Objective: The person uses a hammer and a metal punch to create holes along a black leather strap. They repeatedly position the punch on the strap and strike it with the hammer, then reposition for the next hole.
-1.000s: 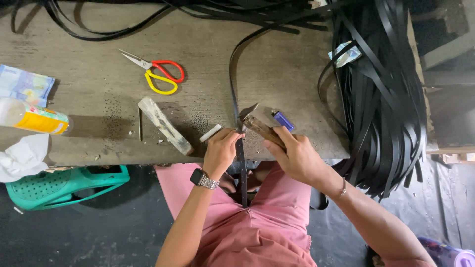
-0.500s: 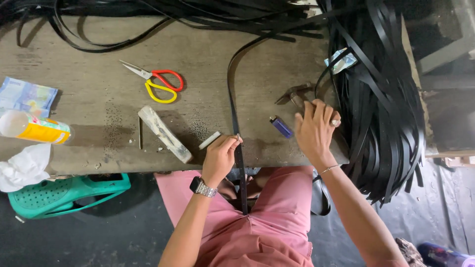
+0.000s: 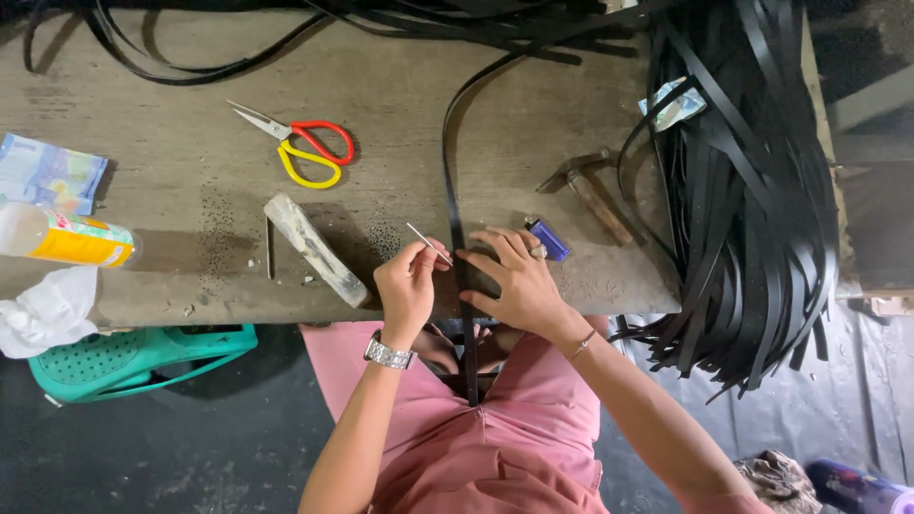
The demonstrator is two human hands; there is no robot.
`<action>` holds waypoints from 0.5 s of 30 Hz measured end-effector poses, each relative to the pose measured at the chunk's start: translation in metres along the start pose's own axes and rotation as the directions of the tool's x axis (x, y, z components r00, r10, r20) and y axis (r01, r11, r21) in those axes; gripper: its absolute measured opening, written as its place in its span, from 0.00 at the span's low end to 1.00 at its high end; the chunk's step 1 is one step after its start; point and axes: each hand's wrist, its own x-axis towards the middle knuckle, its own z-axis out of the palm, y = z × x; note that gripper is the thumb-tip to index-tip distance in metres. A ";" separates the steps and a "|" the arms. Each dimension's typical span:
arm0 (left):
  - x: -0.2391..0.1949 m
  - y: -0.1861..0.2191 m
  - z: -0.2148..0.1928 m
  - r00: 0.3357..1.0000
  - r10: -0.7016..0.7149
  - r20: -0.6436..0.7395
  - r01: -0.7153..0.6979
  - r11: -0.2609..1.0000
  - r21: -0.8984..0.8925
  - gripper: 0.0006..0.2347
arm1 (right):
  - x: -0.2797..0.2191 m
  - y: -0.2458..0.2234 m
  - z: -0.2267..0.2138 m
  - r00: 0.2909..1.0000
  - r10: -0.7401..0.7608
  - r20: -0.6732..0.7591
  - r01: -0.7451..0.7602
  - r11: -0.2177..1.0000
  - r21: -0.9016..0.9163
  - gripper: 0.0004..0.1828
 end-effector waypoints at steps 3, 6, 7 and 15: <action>0.000 0.002 0.000 1.000 0.010 0.010 -0.011 0.999 0.031 0.08 | -0.010 0.003 0.008 0.999 0.030 0.022 -0.030 1.000 0.007 0.30; -0.003 0.000 0.000 0.998 0.037 0.059 -0.042 0.995 0.085 0.08 | -0.014 0.002 0.007 0.998 0.049 0.045 -0.050 0.999 0.017 0.32; -0.004 0.001 -0.001 0.998 0.035 0.061 -0.040 0.996 0.084 0.08 | -0.015 0.003 0.008 0.998 0.052 0.046 -0.053 0.998 0.017 0.32; -0.008 -0.006 0.006 0.986 0.136 0.094 -0.155 0.959 0.239 0.07 | -0.016 0.005 0.010 0.999 0.033 0.015 -0.033 0.999 0.026 0.33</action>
